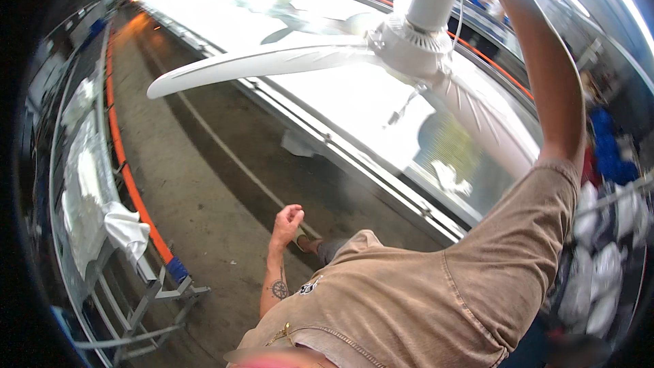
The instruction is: The person assembles a white ceiling fan by attaching the power cord and securing the blades to the motor housing. They use pliers to tighten the cord and a wrench to fasten the blade screws, then place the completed fan on the conveyor.
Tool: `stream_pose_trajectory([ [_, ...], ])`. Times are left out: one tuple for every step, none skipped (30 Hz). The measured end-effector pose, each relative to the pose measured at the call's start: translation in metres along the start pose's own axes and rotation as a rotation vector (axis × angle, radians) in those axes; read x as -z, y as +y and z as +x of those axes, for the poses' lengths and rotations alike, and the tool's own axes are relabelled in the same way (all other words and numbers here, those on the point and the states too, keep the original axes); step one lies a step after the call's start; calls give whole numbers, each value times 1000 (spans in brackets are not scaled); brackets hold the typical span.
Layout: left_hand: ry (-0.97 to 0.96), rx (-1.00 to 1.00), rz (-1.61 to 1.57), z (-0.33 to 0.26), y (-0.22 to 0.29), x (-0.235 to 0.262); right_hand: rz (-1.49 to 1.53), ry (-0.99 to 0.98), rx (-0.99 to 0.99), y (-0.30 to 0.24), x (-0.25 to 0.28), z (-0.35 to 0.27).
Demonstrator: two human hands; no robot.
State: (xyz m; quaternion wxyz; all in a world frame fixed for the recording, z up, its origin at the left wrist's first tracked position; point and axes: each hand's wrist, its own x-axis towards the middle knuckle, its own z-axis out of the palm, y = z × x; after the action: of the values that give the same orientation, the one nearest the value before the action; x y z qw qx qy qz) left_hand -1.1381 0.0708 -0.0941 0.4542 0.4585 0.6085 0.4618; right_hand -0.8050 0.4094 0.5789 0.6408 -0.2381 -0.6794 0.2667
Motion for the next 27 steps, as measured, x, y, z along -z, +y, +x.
stream_pose_trajectory([
  [25,12,18,13,-27,29,-24,42,-21,17,-40,5],
  [56,84,25,22,-58,61,-39,74,-45,32,-82,8],
  [110,99,13,24,-88,93,0,25,-74,45,-123,10],
  [152,224,9,21,-114,125,42,-72,-71,56,-162,13],
  [236,326,-73,14,-135,156,107,-113,-93,66,-200,18],
  [304,575,-149,4,-150,184,173,-189,-99,77,-236,26],
  [453,440,-241,-8,-163,210,215,-258,-96,87,-271,35],
  [602,458,-327,-22,-174,232,250,-262,-127,98,-307,44],
  [718,386,-352,-36,-182,253,261,-340,-118,109,-343,54],
  [809,485,-410,-51,-189,271,270,-341,-127,120,-380,63],
  [873,630,-418,-65,-192,288,280,-337,-130,131,-417,71],
  [918,763,-384,-78,-193,304,300,-358,-140,141,-454,80],
  [943,941,-386,-86,-191,319,306,-317,-130,150,-489,87],
  [975,974,-404,-89,-188,333,284,-356,-119,159,-523,95],
  [990,1162,-420,-85,-185,349,281,-345,-133,168,-557,102],
  [1015,1101,-447,-76,-182,367,284,-352,-128,178,-590,110],
  [1034,1109,-461,-63,-181,389,275,-382,-111,188,-622,118],
  [1048,1115,-468,-48,-180,414,286,-383,-115,199,-653,127],
  [1050,1162,-462,-31,-179,444,295,-375,-123,210,-683,137],
  [1031,1095,-458,-12,-179,476,312,-340,-131,221,-713,147],
  [999,1069,-450,10,-180,511,358,-349,-158,231,-744,157],
  [950,1071,-420,36,-184,547,308,-339,-139,240,-775,165],
  [947,985,-435,66,-189,586,323,-364,-136,248,-807,173],
  [926,927,-426,100,-195,626,380,-396,-154,256,-838,178],
  [881,912,-434,138,-201,669,253,-371,-101,263,-870,182],
  [843,784,-363,179,-204,714,254,-349,-147,271,-901,185],
  [779,789,-296,222,-200,760,279,-379,-159,280,-933,187],
])
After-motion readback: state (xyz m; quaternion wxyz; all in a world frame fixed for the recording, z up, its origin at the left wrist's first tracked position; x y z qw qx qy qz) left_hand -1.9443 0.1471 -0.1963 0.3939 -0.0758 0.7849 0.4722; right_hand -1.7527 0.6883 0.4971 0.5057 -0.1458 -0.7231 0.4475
